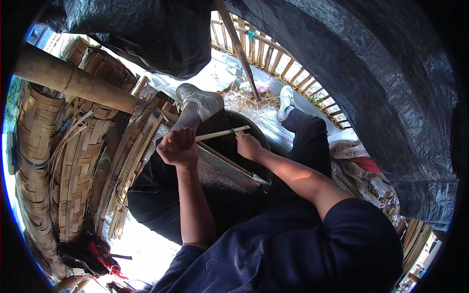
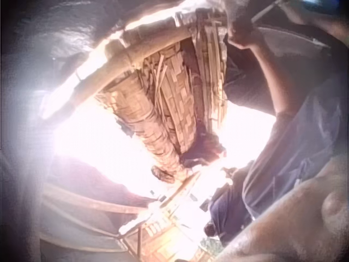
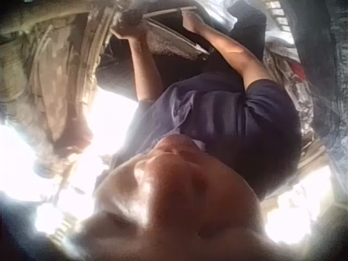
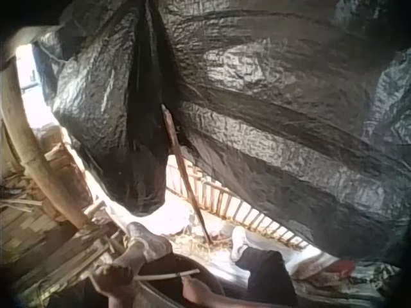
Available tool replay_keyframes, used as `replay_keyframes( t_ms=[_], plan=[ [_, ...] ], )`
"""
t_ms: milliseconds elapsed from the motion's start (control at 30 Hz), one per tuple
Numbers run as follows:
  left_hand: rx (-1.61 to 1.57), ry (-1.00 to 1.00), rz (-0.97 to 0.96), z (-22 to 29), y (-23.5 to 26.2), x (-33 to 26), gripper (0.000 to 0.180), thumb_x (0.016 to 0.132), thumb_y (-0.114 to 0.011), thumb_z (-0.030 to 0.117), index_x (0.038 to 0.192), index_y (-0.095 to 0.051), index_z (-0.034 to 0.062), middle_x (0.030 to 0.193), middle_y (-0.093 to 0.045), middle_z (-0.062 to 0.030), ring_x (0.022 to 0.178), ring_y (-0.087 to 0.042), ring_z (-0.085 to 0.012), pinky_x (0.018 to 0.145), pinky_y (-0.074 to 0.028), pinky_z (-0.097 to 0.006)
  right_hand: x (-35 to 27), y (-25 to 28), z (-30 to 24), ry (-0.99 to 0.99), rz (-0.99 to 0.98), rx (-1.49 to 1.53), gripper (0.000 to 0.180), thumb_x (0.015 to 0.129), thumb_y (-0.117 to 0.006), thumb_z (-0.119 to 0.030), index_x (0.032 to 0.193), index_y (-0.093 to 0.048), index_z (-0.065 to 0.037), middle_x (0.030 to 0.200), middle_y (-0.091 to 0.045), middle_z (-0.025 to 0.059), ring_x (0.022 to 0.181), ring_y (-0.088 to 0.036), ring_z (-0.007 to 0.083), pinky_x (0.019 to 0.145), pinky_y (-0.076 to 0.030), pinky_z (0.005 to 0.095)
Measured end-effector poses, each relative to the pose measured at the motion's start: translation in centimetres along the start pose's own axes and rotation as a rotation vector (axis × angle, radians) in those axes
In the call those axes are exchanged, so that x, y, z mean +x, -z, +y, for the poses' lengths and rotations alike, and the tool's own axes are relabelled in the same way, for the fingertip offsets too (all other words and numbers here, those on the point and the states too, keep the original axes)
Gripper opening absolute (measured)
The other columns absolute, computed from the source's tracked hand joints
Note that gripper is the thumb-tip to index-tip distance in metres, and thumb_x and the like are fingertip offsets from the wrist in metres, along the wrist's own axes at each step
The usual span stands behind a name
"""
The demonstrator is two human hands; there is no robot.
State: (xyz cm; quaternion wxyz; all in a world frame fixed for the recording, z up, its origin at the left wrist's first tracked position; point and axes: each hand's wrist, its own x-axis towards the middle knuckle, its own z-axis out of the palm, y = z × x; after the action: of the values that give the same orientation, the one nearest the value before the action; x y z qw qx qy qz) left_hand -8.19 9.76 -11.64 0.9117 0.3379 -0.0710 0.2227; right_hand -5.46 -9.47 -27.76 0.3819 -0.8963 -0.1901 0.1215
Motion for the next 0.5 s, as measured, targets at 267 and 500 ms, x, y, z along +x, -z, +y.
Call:
replay_keyframes(
  t_ms=[267, 500],
  plan=[
    [0.033, 0.042, -0.104, 0.3, -0.9, -0.2, 0.050, 0.080, -0.045, 0.045, 0.049, -0.023, 0.0137, 0.046, -0.021, 0.0025, 0.044, -0.018, -0.0108, 0.046, -0.016, -0.029, -1.3, 0.3, -3.5, 0.090, 0.058, 0.010, 0.018, 0.093, -0.046, -0.013, 0.094, -0.047, 0.005, 0.064, -0.061, 0.0249, 0.063, -0.063, 0.0417, 0.056, -0.052, 0.0488],
    [-0.012, -0.067, 0.073, 1.0, 0.5, -0.5, 0.051, 0.081, -0.045, 0.046, 0.048, -0.023, 0.0127, 0.046, -0.021, 0.0024, 0.043, -0.018, -0.0115, 0.045, -0.016, -0.029, -0.2, 1.5, -7.1, -0.025, -0.104, -0.025, 0.021, 0.093, -0.048, -0.015, 0.096, -0.046, 0.005, 0.064, -0.059, 0.0278, 0.064, -0.062, 0.0439, 0.057, -0.050, 0.0506]
  ],
)
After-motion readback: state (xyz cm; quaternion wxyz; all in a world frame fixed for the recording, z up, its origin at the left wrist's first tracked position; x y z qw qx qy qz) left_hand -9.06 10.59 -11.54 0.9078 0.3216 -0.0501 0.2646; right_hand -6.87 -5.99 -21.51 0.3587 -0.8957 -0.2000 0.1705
